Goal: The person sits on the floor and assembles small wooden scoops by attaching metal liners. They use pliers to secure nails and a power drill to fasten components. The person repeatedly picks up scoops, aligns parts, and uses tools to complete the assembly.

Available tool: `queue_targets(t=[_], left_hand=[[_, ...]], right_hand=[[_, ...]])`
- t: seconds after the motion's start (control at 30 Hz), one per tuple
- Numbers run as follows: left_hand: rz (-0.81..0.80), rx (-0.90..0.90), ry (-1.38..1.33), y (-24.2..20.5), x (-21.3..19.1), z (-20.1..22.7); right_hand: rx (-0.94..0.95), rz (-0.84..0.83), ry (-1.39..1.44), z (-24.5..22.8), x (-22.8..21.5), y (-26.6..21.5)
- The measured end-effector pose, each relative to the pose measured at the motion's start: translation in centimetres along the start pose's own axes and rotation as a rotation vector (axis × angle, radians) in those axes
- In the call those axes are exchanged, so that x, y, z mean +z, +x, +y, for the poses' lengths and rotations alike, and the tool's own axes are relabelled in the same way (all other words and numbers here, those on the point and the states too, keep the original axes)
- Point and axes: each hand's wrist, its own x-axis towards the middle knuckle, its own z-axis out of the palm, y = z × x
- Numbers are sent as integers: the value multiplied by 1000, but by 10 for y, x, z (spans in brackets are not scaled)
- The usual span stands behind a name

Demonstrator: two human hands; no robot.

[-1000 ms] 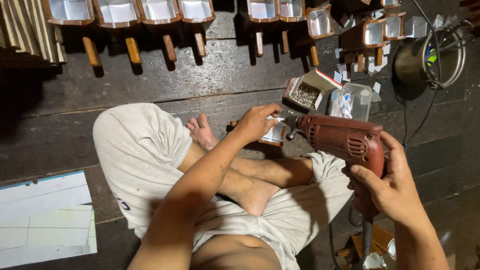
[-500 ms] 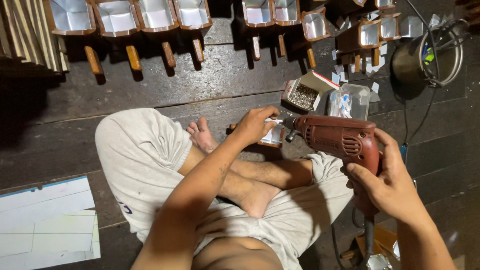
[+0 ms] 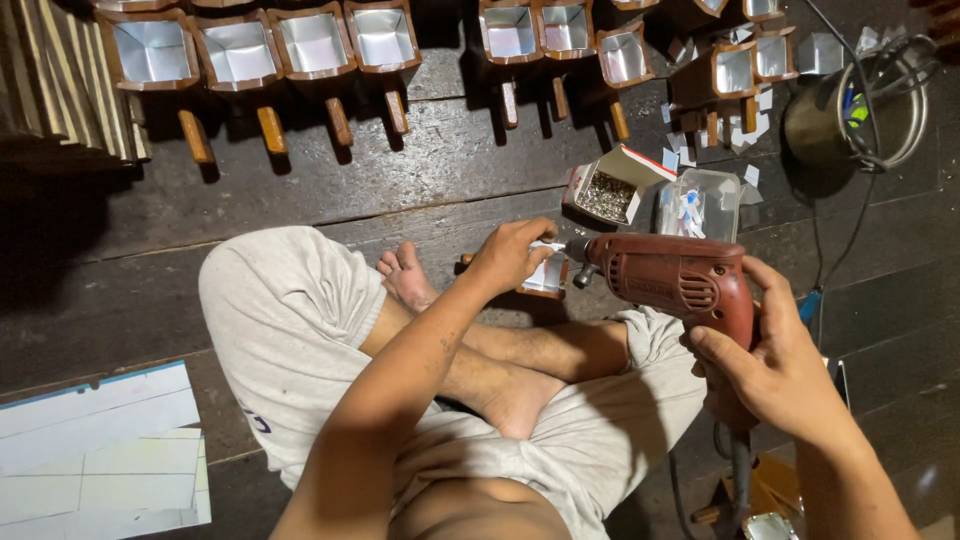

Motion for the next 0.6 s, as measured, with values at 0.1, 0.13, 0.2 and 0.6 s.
queue_targets(t=[0.1, 0.13, 0.2, 0.6], left_hand=[[7, 9, 1, 0, 1, -1], [15, 27, -8, 0, 1, -1], [23, 42, -17, -1, 0, -1], [46, 101, -32, -2, 4, -3]], right_hand=[[-15, -14, -3, -2, 0, -1], [-8, -5, -24, -4, 0, -1], [0, 3, -44, -2, 1, 0], [-82, -170, -252, -33, -12, 24]])
